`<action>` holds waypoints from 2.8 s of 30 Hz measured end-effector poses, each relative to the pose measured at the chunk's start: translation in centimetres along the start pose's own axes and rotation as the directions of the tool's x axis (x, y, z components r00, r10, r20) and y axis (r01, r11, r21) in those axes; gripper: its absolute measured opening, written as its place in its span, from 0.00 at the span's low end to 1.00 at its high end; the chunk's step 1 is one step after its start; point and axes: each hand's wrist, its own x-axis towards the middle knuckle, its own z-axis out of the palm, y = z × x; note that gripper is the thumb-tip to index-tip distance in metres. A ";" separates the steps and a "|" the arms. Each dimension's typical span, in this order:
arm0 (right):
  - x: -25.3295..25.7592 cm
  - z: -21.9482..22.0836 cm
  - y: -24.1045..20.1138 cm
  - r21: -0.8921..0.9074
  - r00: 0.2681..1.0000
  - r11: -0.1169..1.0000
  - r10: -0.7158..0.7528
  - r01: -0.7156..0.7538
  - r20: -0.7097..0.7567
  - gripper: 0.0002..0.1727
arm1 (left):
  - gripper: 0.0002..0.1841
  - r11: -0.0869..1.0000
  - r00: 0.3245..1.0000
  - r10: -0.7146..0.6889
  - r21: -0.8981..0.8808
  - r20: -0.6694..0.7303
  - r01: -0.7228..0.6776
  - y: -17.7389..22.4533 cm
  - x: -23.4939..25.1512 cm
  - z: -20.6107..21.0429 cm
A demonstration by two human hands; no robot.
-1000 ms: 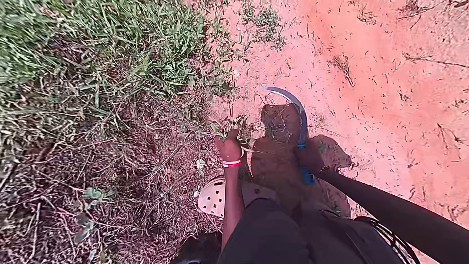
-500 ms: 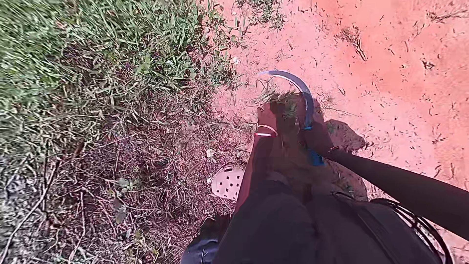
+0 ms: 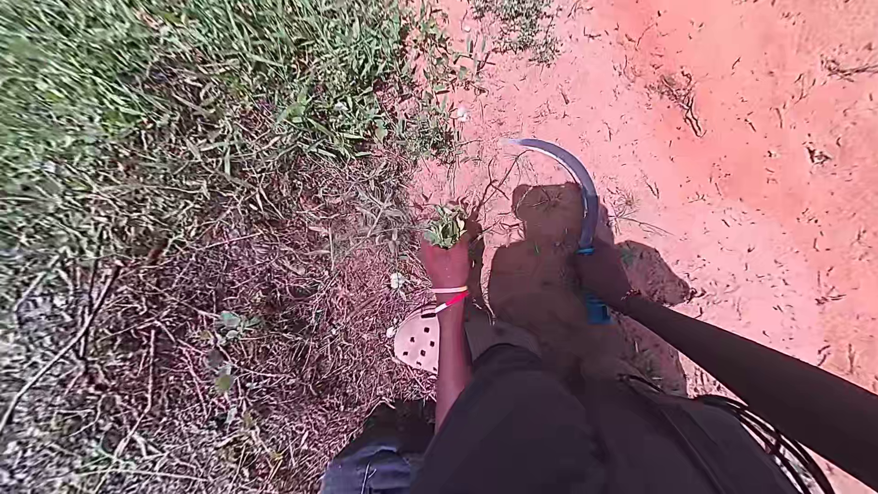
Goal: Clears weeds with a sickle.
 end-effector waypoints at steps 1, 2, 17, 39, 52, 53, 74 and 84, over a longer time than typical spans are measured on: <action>-0.1 0.0 -0.1 -0.004 1.000 1.000 0.002 -0.002 -0.002 0.20 | 0.27 0.999 1.000 -0.022 0.023 0.008 0.022 0.0 0.0 -0.7; -0.1 0.0 -0.2 -0.004 1.000 1.000 0.000 0.000 -0.001 0.20 | 0.27 0.998 0.999 -0.046 0.038 0.024 0.045 0.1 0.0 -1.2; -0.2 0.5 0.8 0.161 0.999 0.986 -0.052 0.051 0.002 0.18 | 0.26 0.937 0.830 -0.242 0.344 0.502 0.064 -0.4 -1.4 0.0; -4.1 -10.0 9.3 0.114 0.894 0.969 -0.153 0.220 -0.422 0.17 | 0.18 0.983 0.933 -0.172 -0.007 0.316 0.183 1.5 -1.9 -2.9; -5.9 -3.6 11.7 -0.190 0.996 0.980 -0.036 0.050 0.078 0.19 | 0.28 0.966 0.983 -0.179 -0.195 -0.029 0.170 1.0 -0.7 -7.5; -6.1 -4.0 11.4 -0.184 0.997 0.982 -0.038 0.050 0.070 0.20 | 0.31 0.958 0.977 -0.195 -0.228 -0.088 0.171 0.7 -0.4 -8.8; -7.6 5.9 -6.2 -0.069 0.769 0.895 -0.336 0.441 0.544 0.33 | 0.24 0.910 0.934 -0.220 -0.405 -0.282 0.092 -3.7 0.3 -14.5; -0.3 2.0 -9.5 0.379 0.934 0.854 -0.315 0.357 -0.170 0.23 | 0.23 0.910 0.922 -0.274 -0.383 -0.273 0.158 -3.7 0.1 -13.8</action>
